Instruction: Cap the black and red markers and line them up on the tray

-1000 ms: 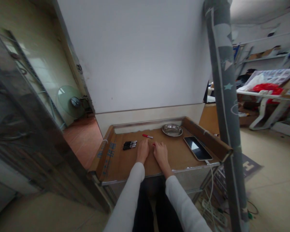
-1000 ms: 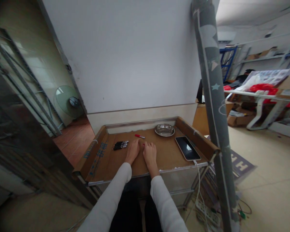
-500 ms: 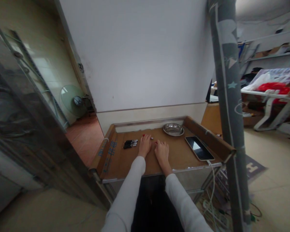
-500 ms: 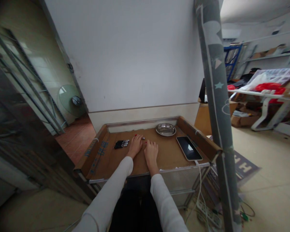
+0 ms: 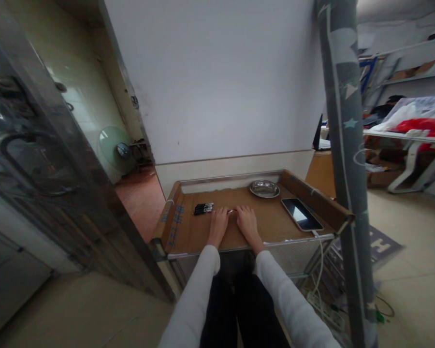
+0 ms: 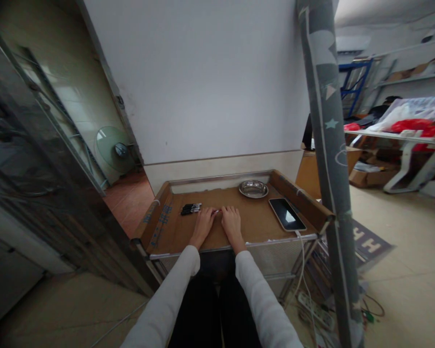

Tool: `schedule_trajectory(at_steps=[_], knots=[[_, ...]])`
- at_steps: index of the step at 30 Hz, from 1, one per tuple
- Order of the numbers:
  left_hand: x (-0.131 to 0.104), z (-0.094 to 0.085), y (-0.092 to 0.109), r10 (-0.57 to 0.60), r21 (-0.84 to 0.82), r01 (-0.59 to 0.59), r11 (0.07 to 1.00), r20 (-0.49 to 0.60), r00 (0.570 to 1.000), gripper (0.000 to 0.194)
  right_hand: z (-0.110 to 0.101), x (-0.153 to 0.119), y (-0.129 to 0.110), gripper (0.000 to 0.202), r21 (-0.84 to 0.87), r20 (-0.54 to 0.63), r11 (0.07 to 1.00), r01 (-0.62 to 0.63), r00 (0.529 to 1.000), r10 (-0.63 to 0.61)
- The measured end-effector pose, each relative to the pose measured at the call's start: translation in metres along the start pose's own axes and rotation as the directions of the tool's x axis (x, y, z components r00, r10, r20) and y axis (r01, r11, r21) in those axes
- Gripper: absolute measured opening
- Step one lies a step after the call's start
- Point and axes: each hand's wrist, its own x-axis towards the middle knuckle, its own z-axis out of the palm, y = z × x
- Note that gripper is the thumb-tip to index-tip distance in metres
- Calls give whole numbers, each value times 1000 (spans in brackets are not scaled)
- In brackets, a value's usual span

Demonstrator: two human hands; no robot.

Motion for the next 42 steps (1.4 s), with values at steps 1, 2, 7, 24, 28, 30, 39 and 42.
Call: schedule_trajectory(at_steps=[1,2,7,24,28,30,39,42], knots=[[0,0,0,10,-18,-10,1000,-7,1000,18,1,0,0,30,31,4,999,19,1000,-19],[0,0,-1,9,-32,-9,999,-15,1000,18,2,0,0,33,76,8,996,50,999,-51],[0,-5,-2,-83,2,83,997,-75,994,19,9,-1,0,73,413,-25,868,276,956,-293],[-8,-9,-7,-521,172,554,815,-202,829,24,-4,-19,18,39,153,119,988,-27,993,8],[-7,-10,-7,-441,107,464,879,-184,878,21,-4,-19,15,37,156,93,986,-52,995,38],[-8,-9,-7,-306,45,313,949,-113,945,20,-5,-20,14,36,159,80,985,-63,996,50],[-7,-5,-7,-91,-182,104,978,81,993,19,-4,-20,17,33,140,50,986,-93,995,87],[-8,-8,-6,-114,-183,132,974,103,988,19,-2,-21,17,33,144,46,984,-102,994,97]])
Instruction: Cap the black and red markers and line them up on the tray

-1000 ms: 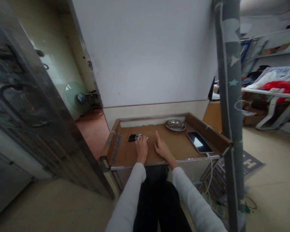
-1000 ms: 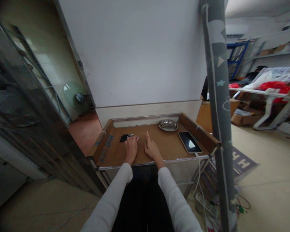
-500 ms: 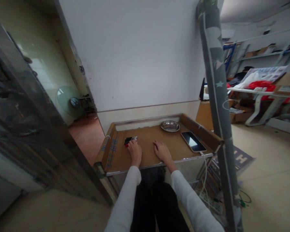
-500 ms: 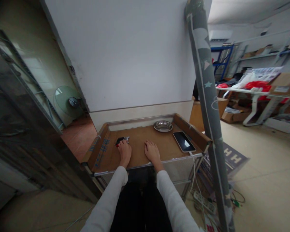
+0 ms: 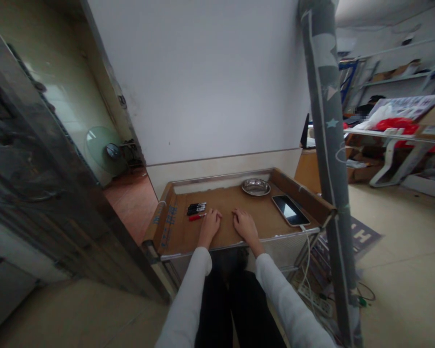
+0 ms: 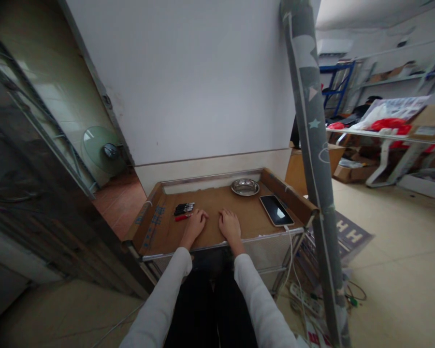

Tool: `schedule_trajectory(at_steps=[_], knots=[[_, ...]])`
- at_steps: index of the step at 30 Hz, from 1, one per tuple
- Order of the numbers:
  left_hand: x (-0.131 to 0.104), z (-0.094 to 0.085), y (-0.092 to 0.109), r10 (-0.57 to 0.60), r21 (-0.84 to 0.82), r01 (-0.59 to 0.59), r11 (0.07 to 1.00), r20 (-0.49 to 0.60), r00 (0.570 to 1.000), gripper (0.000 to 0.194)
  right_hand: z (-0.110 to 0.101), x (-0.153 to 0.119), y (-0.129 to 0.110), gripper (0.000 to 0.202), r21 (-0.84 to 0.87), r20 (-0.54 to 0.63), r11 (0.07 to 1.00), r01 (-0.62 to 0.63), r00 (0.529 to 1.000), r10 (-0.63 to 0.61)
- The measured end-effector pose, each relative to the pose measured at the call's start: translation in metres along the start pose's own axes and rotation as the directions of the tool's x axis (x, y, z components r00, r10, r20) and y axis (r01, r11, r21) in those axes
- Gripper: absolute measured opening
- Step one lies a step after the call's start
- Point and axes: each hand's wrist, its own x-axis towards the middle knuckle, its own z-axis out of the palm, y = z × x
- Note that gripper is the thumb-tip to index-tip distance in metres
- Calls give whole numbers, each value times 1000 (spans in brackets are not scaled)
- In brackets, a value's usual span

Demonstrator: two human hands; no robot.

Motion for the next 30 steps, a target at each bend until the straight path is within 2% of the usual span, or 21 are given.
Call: schedule_trajectory(at_steps=[8,10,12,14,16,18,20,26,30], knots=[[1,2,2,22,38,-21,999,-9,1000,18,3,2,0,31,-32,-5,999,-21,1000,21],[1,0,1,21,97,-15,995,-62,998,18,3,2,0,31,-41,2,999,-23,1000,23],[-1,-7,-3,-39,161,68,985,-177,983,18,2,1,0,31,-46,9,999,-20,1000,21],[-6,-17,-12,-151,189,214,958,-302,941,19,1,1,0,31,-44,10,999,-16,1000,16],[-14,-27,-24,-243,216,328,920,-342,908,20,-1,2,-2,31,-48,7,999,-18,1000,19],[-22,-35,-34,-304,260,384,886,-301,904,20,-3,2,-5,29,-75,10,997,-31,999,32],[-28,-39,-41,-311,305,376,875,-242,919,19,-4,2,-8,27,-116,7,993,-40,999,41],[-27,-32,-42,-226,336,262,905,-143,964,18,-2,6,-7,23,-171,2,985,-26,1000,27],[-20,-27,-44,-179,252,203,946,-116,977,16,6,22,-2,27,-86,33,996,13,999,-10]])
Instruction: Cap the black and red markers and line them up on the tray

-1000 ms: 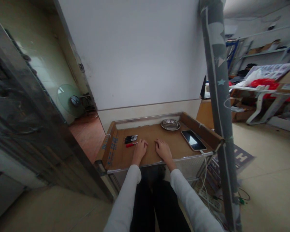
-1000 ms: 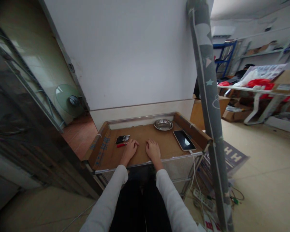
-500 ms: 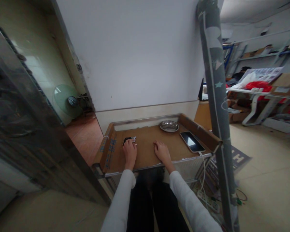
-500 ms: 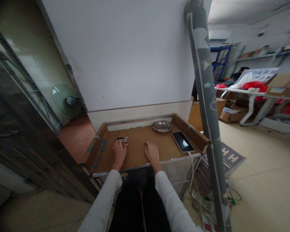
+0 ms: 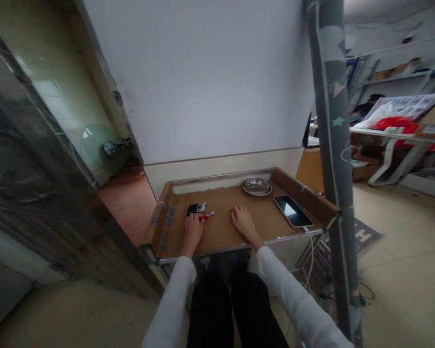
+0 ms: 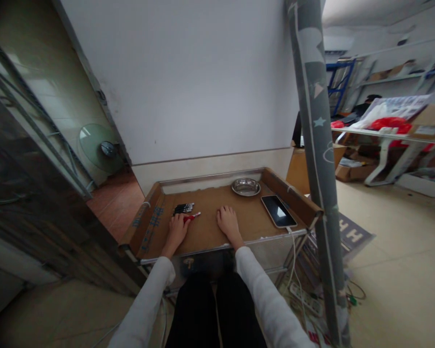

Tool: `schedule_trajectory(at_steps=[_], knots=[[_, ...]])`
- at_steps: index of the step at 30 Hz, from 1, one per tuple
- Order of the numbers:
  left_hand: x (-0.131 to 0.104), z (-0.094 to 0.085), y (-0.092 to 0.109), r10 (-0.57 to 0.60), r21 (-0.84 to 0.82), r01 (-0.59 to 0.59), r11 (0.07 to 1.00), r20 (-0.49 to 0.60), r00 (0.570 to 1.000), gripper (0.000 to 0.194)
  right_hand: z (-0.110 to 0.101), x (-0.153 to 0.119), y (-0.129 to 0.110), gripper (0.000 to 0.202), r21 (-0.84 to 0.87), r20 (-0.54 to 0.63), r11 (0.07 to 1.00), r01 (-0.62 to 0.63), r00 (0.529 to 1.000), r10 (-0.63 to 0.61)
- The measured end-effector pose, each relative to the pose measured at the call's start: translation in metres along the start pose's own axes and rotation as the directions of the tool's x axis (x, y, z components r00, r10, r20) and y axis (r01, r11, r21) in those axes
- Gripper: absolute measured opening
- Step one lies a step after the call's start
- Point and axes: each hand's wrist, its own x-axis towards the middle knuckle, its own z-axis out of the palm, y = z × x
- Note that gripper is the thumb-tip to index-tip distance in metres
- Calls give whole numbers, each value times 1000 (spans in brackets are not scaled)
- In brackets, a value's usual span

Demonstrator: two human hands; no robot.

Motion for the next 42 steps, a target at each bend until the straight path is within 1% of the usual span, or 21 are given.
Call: schedule_trajectory(at_steps=[2,4,6,8,10,13,14,16,18,20,22,24,27,29,31,33,35,37,39,42], knots=[[5,2,1,34,-83,-34,996,6,999,13,6,11,1,29,124,-1,992,8,1000,-7],[10,6,4,78,-182,-75,980,11,997,11,13,21,1,30,267,-34,963,21,999,-12],[16,12,10,119,-301,-113,947,3,993,10,19,29,0,31,409,-72,912,39,997,-10],[22,19,18,135,-426,-128,896,-14,991,9,23,35,1,33,563,-71,826,36,997,5],[29,26,27,127,-534,-120,837,-24,992,10,25,40,4,35,705,1,709,-19,1000,27],[39,35,44,93,-633,-104,767,-52,994,13,25,47,13,36,843,174,515,-156,985,14],[43,37,50,78,-648,-98,755,-59,995,13,25,49,16,36,878,211,440,-190,978,2],[51,38,62,51,-669,-82,739,-65,997,16,25,51,24,36,935,246,262,-237,969,0],[58,36,75,-1,-713,-62,698,-87,996,27,25,52,29,36,960,270,78,-267,963,-23],[63,32,86,-31,-744,-68,665,-119,992,34,27,53,32,33,953,293,-63,-295,955,-42],[67,29,95,-9,-734,-93,673,-134,991,31,29,54,33,28,936,313,-159,-315,949,-33],[69,26,99,50,-712,-130,690,-132,990,27,31,55,33,23,919,328,-226,-322,945,-15],[77,24,98,128,-702,-172,691,-116,985,22,31,57,34,19,903,344,-268,-336,939,-17],[86,21,92,123,-733,-170,659,-117,985,19,30,57,34,18,897,354,-274,-345,935,-19],[97,15,82,62,-784,-142,604,-132,989,15,28,57,36,17,893,367,-278,-354,930,-8],[108,8,68,-27,-826,-106,553,-146,989,13,27,56,37,18,890,380,-276,-363,925,9],[116,1,52,-115,-860,-44,509,-118,986,15,26,55,37,19,891,388,-266,-367,921,30],[119,-1,38,-205,-898,27,440,-72,976,17,26,55,37,18,900,381,-245,-359,923,48],[118,1,26,-231,-925,92,368,5,973,17,27,53,36,18,913,366,-212,-348,929,53],[112,9,18,-224,-938,148,313,78,971,15,29,53,36,21,930,343,-163,-330,937,60]])
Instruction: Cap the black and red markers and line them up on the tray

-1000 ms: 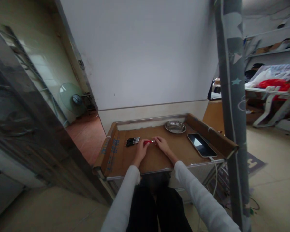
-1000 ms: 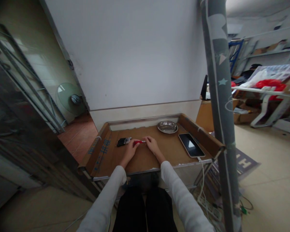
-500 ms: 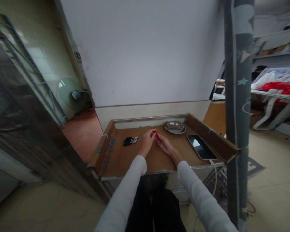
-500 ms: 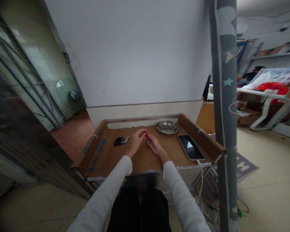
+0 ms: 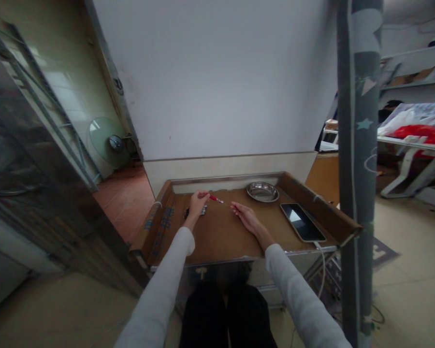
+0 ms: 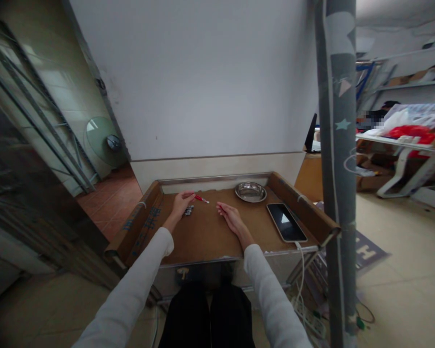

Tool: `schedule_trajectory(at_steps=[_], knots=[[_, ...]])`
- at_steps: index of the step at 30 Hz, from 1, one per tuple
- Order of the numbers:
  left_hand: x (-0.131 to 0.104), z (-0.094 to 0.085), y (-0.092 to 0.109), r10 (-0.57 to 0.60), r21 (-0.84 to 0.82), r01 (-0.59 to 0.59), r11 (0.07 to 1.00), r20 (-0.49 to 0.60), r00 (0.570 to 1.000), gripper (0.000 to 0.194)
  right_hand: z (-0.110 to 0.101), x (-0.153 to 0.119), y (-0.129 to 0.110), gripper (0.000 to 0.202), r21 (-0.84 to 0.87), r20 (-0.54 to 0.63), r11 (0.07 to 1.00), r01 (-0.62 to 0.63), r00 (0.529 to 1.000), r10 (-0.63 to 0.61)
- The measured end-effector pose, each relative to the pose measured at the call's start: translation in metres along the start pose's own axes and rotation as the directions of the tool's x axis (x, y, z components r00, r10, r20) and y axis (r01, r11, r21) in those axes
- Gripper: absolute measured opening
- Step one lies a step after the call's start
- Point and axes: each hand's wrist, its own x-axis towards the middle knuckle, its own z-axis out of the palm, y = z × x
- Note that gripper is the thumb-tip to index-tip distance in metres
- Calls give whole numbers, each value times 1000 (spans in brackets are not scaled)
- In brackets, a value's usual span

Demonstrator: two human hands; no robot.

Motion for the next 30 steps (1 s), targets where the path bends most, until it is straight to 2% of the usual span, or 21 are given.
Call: schedule_trajectory(at_steps=[2,4,6,8,10,13,15,18,20,21,23,26,30], knots=[[-3,1,-8,-9,-16,8,1000,-13,1000,12,-1,1,1,25,-31,-28,999,42,999,-43],[-4,4,-14,-11,-22,10,1000,-36,999,10,-4,4,3,28,-84,-103,989,122,986,-130],[-5,9,-20,-13,-9,13,1000,-46,999,9,-9,5,4,31,-173,-213,962,212,945,-247],[-7,15,-25,-19,36,20,999,-25,999,8,-13,6,4,32,-286,-303,919,271,884,-355],[-11,21,-31,-15,120,12,993,27,1000,8,-15,4,3,34,-405,-330,866,292,837,-436],[-21,29,-33,46,360,-89,929,125,991,13,-13,-1,-1,35,-556,-267,769,315,809,-524],[-29,35,-29,148,541,-222,811,178,973,19,-11,-4,-3,34,-614,-212,714,337,801,-560],[-44,45,-17,320,669,-432,605,293,901,28,-9,-7,-5,34,-673,-191,661,331,786,-588],[-53,52,-11,349,641,-558,527,435,830,25,-9,-7,-5,33,-706,-200,634,315,771,-605],[-57,55,-9,341,627,-590,509,483,807,23,-10,-8,-5,32,-718,-200,623,311,764,-613],[-64,60,-12,290,618,-601,507,534,794,16,-10,-8,-5,31,-737,-189,601,309,760,-622],[-69,65,-23,214,632,-553,542,533,819,10,-9,-10,-6,29,-766,-167,571,295,766,-620],[-70,67,-36,221,611,-513,602,490,843,9,-7,-11,-5,28,-788,-126,548,281,798,-589]])
